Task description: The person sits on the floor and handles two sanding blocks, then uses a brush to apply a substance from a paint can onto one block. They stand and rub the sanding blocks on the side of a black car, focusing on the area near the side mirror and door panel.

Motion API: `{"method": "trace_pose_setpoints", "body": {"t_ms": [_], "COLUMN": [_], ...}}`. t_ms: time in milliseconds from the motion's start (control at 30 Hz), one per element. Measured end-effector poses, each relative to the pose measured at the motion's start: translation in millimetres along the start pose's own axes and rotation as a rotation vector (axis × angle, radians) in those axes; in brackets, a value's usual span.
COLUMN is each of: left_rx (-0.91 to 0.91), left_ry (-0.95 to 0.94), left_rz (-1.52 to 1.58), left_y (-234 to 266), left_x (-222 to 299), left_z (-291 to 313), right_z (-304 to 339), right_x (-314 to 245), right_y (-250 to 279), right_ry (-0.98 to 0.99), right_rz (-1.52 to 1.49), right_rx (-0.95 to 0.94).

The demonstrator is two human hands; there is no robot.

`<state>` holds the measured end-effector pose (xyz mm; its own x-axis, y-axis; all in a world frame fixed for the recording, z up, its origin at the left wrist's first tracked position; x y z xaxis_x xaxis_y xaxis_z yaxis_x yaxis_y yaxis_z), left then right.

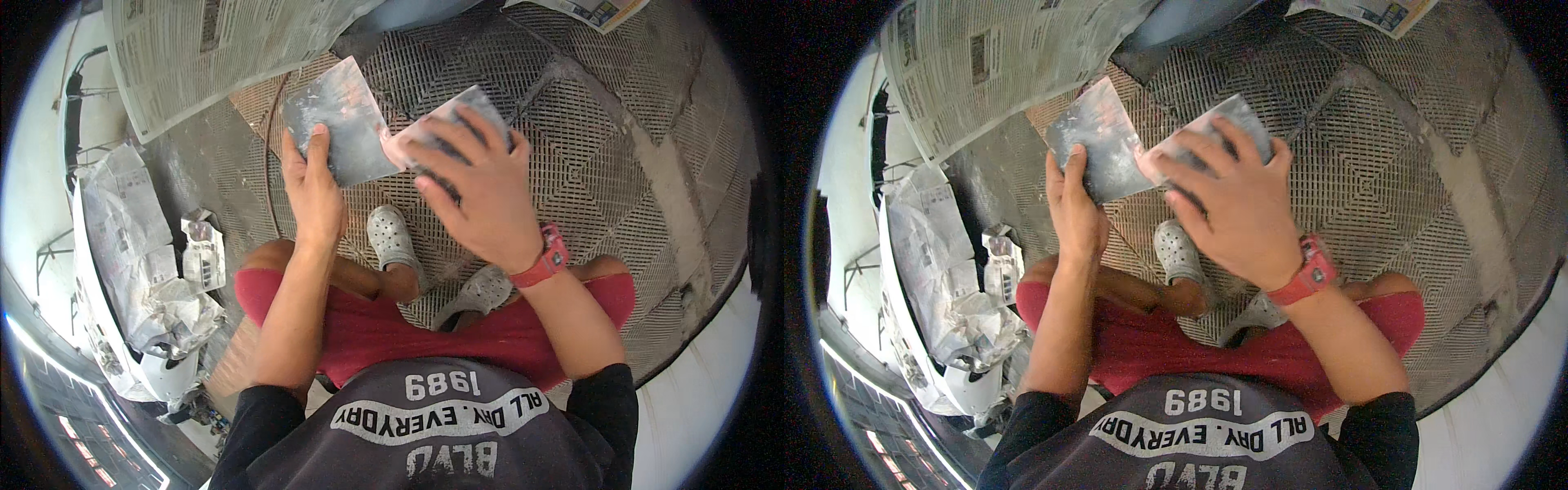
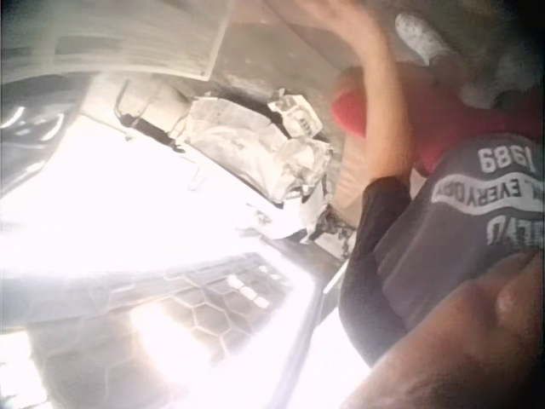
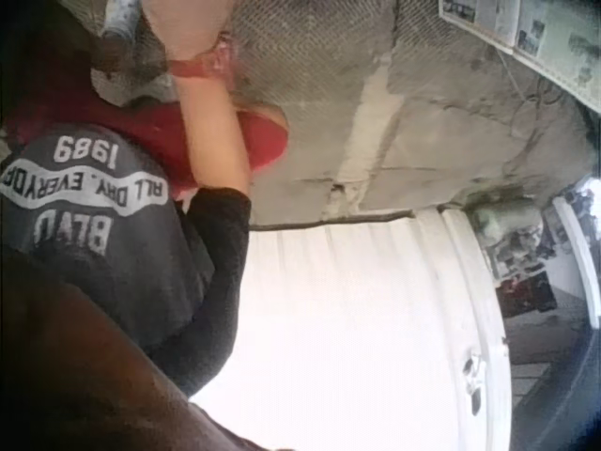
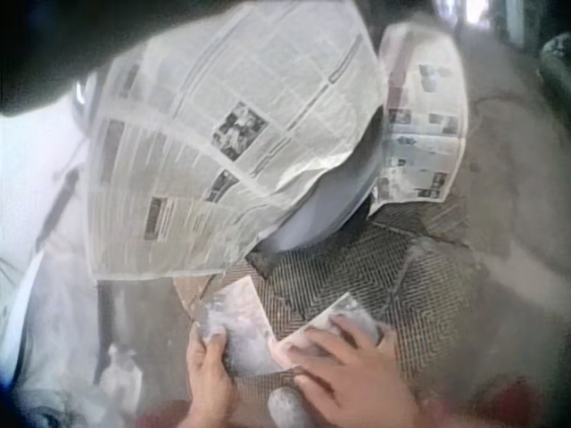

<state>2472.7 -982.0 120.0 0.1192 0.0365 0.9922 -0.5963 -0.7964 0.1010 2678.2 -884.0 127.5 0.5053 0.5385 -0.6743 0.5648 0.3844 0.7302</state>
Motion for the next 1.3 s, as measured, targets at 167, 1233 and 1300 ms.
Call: {"method": "trace_pose_setpoints", "body": {"t_ms": [167,1233,1300], "left_rx": [0.252,-1.109,-1.097], "left_ry": [-0.112,-0.082,-0.098], "left_rz": [-0.225,0.396,0.408], "left_y": [65,-186,-187], "left_x": [12,37,35], "left_z": [-3,8,4], "right_z": [7,-107,-109], "right_x": [0,64,64], "right_y": [-29,-95,-96], "right_ry": [0.064,-0.149,-0.172], "right_rz": [-0.017,0.521,0.525], "right_rx": [-0.213,0.687,0.674]}}
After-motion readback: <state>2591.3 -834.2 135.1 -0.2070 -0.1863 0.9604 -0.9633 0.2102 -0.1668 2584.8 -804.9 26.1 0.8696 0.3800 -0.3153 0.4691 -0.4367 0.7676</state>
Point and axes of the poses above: each hand's wrist, its own z-axis away from the middle knuckle, its own y-axis out of the back of the hand, x = y × z, the point moved 7 cm from there along -z, towards the middle knuckle, and after that the axes turned 14 degrees about -y, right-handed, at the moved point
